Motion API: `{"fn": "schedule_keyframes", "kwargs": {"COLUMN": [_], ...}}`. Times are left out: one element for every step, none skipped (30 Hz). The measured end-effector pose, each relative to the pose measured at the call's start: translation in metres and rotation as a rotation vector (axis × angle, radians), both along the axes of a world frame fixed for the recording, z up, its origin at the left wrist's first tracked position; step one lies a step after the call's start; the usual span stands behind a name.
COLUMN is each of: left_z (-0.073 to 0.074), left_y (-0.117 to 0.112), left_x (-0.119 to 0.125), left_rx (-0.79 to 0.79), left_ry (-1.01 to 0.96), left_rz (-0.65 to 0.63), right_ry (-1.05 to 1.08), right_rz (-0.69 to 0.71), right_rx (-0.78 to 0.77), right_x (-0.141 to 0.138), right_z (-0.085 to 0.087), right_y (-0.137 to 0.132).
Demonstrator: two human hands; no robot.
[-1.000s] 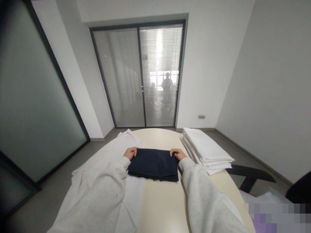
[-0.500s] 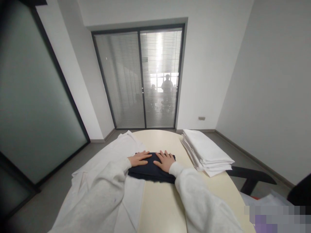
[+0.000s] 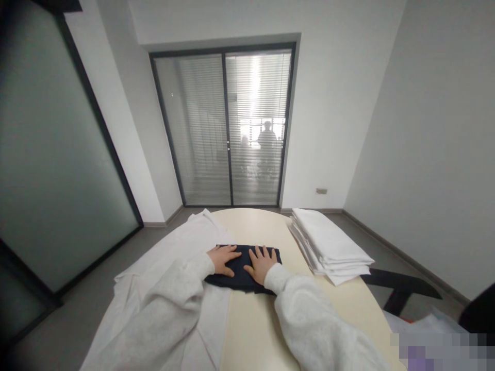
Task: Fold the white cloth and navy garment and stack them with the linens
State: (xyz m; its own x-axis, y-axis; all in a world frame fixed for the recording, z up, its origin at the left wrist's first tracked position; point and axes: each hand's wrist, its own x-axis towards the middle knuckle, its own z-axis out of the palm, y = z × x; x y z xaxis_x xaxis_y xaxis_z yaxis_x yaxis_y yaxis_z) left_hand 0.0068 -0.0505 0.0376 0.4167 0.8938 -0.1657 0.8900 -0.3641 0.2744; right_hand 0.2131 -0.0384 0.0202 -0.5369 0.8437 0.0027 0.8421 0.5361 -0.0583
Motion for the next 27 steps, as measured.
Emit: {"fn": "schedule_keyframes", "kwargs": {"left_z": [0.001,-0.001,-0.004,-0.008,-0.013,-0.018,-0.023,-0.027,-0.029,-0.031,-0.032,-0.032,-0.032,-0.033,-0.034,-0.035,-0.037,-0.039,-0.042,-0.044,-0.046,-0.047,-0.048,-0.048,-0.048,-0.047,-0.045], "left_y": [-0.002,-0.003,-0.004,-0.004,-0.004,-0.004,-0.004,-0.003,-0.003,-0.002,-0.002,-0.001,-0.001,0.000,0.001,0.003,0.004,0.006,0.008,0.009,0.010,0.011,0.012,0.012,0.012,0.012,0.011], "left_x": [0.005,0.008,0.011,0.014,0.015,0.015,0.016,0.015,0.015,0.015,0.015,0.014,0.014,0.013,0.011,0.008,0.005,0.001,-0.003,-0.007,-0.011,-0.013,-0.015,-0.016,-0.016,-0.016,-0.016], "left_rx": [0.026,0.066,0.121,0.177,0.227,0.266,0.290,0.302,0.309,0.313,0.315,0.316,0.317,0.318,0.322,0.324,0.321,0.311,0.295,0.275,0.257,0.246,0.243,0.249,0.267,0.298,0.341], "left_ry": [0.035,0.051,0.053,0.050,0.045,0.042,0.040,0.039,0.039,0.041,0.041,0.039,0.035,0.030,0.023,0.017,0.012,0.008,0.005,0.002,-0.002,-0.007,-0.013,-0.019,-0.024,-0.031,-0.038], "left_rz": [-0.009,-0.010,-0.005,-0.002,-0.002,-0.008,-0.017,-0.026,-0.031,-0.032,-0.032,-0.033,-0.030,-0.020,0.006,0.056,0.128,0.216,0.307,0.385,0.441,0.475,0.493,0.505,0.513,0.514,0.505], "right_ry": [0.009,0.020,0.027,0.029,0.028,0.026,0.024,0.022,0.021,0.020,0.017,0.016,0.015,0.018,0.024,0.035,0.049,0.063,0.075,0.084,0.090,0.094,0.099,0.106,0.117,0.132,0.150], "right_rz": [0.009,0.018,0.024,0.030,0.035,0.042,0.049,0.055,0.060,0.062,0.065,0.069,0.072,0.077,0.079,0.068,0.032,-0.033,-0.121,-0.215,-0.296,-0.349,-0.371,-0.371,-0.367,-0.370,-0.383], "right_rx": [0.032,0.077,0.124,0.168,0.204,0.229,0.243,0.252,0.262,0.271,0.277,0.279,0.278,0.275,0.273,0.275,0.280,0.281,0.270,0.240,0.193,0.138,0.085,0.046,0.027,0.025,0.035], "right_x": [-0.003,-0.004,-0.006,-0.006,-0.006,-0.005,-0.004,-0.003,-0.002,-0.001,-0.001,-0.001,-0.001,-0.001,-0.001,-0.001,0.000,0.001,0.003,0.005,0.007,0.010,0.012,0.015,0.016,0.017,0.018], "right_z": [-0.001,-0.003,-0.006,-0.011,-0.015,-0.020,-0.024,-0.028,-0.030,-0.032,-0.033,-0.033,-0.033,-0.033,-0.033,-0.032,-0.032,-0.031,-0.031,-0.031,-0.031,-0.031,-0.031,-0.031,-0.032,-0.033,-0.035], "right_y": [-0.002,-0.003,-0.003,-0.003,-0.002,0.000,0.001,0.003,0.004,0.005,0.005,0.006,0.006,0.006,0.006,0.007,0.009,0.011,0.014,0.018,0.021,0.024,0.027,0.030,0.031,0.033,0.034]}}
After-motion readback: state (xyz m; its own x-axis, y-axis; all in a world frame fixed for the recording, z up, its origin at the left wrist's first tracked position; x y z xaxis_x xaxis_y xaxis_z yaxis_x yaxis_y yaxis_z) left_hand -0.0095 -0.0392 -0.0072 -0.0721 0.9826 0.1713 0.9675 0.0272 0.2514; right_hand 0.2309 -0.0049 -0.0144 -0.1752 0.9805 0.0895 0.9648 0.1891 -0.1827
